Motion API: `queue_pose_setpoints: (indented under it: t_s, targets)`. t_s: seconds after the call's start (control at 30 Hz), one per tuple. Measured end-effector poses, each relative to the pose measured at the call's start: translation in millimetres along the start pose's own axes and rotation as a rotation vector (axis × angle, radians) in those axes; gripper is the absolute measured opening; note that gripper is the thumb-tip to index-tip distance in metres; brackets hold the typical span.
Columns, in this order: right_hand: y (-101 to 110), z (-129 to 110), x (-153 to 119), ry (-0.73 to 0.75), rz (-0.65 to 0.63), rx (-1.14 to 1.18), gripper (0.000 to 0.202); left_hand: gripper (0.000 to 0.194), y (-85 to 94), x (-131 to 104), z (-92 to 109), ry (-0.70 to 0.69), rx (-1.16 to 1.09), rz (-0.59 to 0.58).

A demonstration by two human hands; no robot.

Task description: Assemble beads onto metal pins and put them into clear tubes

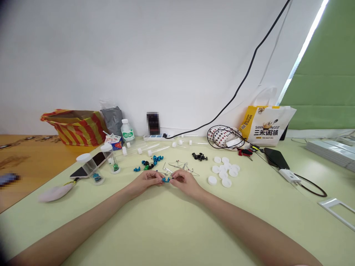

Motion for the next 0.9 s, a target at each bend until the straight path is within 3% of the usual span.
queue_pose_setpoints:
  t_s: [0.53,0.9]
  targets:
    - [1.2,-1.9,-0.3,-0.001,0.001,-0.052,0.027,0.019,0.7,0.5,-0.6,-0.011,0.0,-0.005]
    - [-0.9,-2.5,-1.2,-0.025,-0.006,0.034,0.025,0.018,2.2,1.5,-3.8,0.005,-0.017,0.0]
Point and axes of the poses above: each hand's wrist, its own x-axis towards the middle knuckle, its own y-axis out of the back of the hand, z = x × y, the point moved 1 cm from there along x, towards the middle knuckle, and after that the axes turned 3 degrees about z, right-handed, at the moved point
